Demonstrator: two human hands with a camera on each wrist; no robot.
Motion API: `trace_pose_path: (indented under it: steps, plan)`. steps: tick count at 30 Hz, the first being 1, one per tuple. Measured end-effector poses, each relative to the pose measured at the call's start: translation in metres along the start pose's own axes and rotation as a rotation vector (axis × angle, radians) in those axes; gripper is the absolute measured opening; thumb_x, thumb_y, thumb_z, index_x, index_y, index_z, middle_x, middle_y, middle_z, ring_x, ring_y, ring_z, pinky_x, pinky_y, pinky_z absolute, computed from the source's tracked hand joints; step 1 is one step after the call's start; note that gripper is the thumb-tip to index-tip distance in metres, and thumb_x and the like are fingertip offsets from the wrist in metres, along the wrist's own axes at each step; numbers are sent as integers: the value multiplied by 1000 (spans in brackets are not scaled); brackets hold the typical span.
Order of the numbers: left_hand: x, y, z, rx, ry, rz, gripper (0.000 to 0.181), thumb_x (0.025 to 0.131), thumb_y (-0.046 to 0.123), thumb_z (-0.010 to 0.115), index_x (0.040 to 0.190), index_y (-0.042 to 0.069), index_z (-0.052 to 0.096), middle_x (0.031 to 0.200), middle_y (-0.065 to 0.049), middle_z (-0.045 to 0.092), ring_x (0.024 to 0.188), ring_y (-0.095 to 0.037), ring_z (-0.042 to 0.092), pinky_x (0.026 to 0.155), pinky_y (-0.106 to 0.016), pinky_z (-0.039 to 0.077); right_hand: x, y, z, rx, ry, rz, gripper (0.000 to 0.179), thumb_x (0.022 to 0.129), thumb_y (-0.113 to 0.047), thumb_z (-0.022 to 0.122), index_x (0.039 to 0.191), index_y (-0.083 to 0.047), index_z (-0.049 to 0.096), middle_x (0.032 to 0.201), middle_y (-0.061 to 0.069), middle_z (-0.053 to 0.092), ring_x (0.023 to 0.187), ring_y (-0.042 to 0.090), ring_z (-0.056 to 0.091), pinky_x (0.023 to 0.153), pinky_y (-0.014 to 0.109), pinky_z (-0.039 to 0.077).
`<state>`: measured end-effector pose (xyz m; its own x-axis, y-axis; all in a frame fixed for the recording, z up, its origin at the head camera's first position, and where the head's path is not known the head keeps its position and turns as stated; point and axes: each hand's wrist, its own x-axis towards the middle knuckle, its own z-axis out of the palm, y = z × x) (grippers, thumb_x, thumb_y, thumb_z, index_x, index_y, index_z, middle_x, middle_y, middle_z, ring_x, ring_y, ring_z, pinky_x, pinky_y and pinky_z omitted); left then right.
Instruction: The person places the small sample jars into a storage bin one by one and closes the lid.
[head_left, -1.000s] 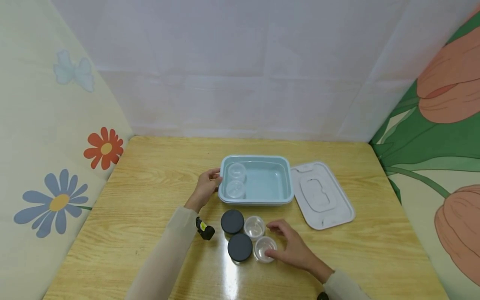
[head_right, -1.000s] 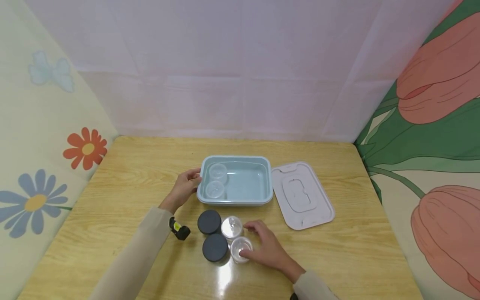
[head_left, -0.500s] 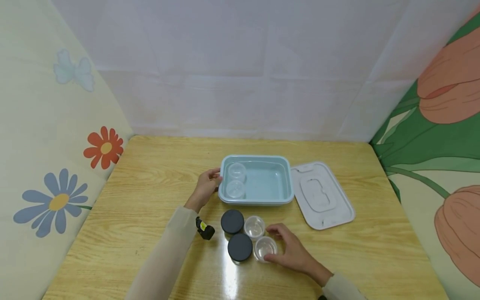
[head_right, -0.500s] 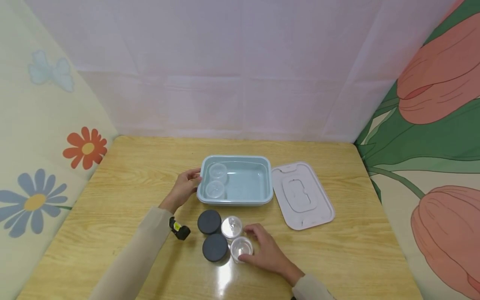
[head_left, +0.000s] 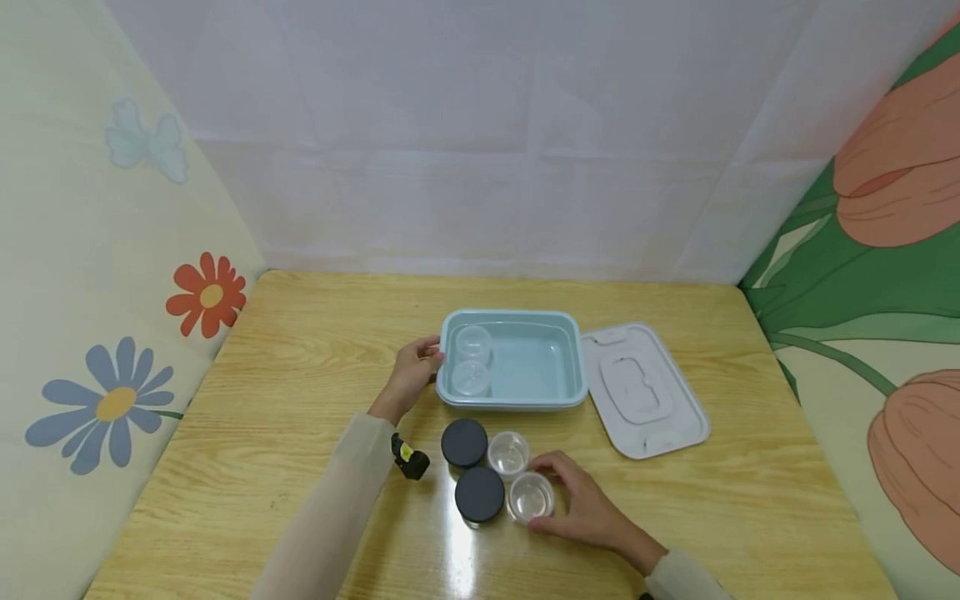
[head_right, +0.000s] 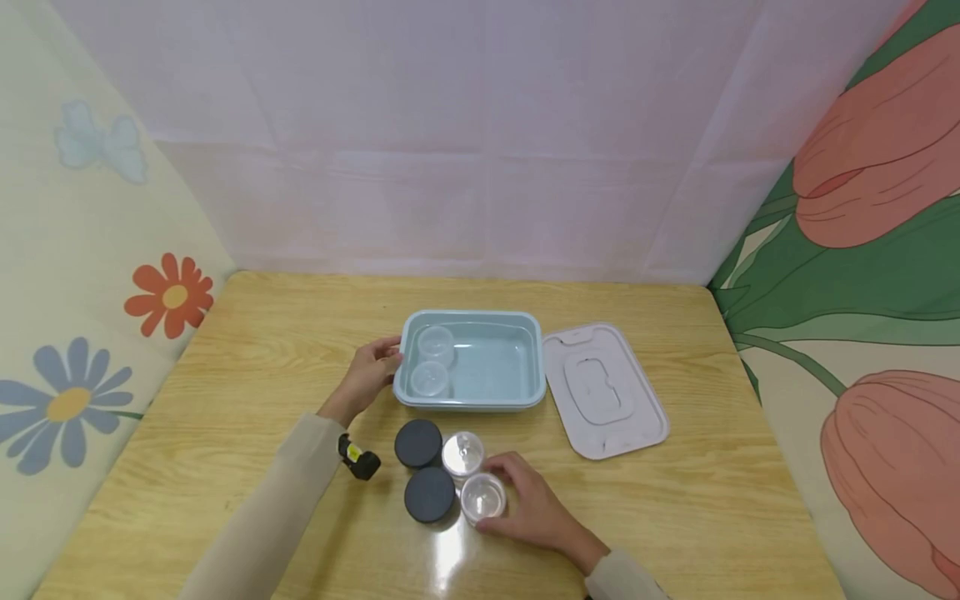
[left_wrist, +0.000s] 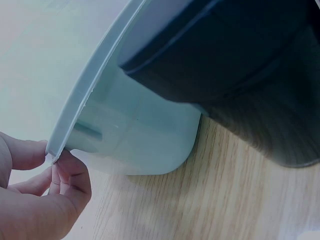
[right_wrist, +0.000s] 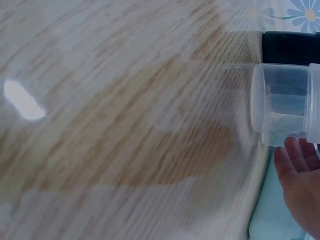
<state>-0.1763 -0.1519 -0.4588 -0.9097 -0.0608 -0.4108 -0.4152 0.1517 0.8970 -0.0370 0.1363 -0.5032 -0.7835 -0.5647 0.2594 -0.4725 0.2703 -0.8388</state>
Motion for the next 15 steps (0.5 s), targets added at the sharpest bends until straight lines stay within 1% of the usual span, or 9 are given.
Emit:
trace_pose_path:
  steps: [2, 6, 15]
  plan:
    - [0, 0, 0, -1, -1, 3, 43, 98, 2, 46, 141, 3, 43, 116, -11, 48, 95, -15, 51, 75, -22, 50, 0, 1, 0, 6, -8, -1, 64, 65, -15, 87, 118, -2, 54, 112, 8, 59, 104, 14, 57, 92, 27, 51]
    - [0, 0, 0, -5, -1, 5, 43, 98, 2, 46, 140, 3, 43, 115, -11, 48, 95, -16, 51, 75, -22, 50, -1, 3, 1, 8, -16, -9, 67, 62, -13, 88, 119, -1, 53, 113, 7, 59, 105, 13, 57, 93, 27, 50]
    - [0, -1, 0, -22, -5, 0, 43, 98, 3, 46, 141, 5, 43, 115, -10, 47, 93, -15, 51, 73, -20, 49, -2, 1, 2, 15, -40, 7, 74, 59, -13, 89, 122, -3, 52, 117, 5, 58, 108, 15, 57, 95, 28, 49]
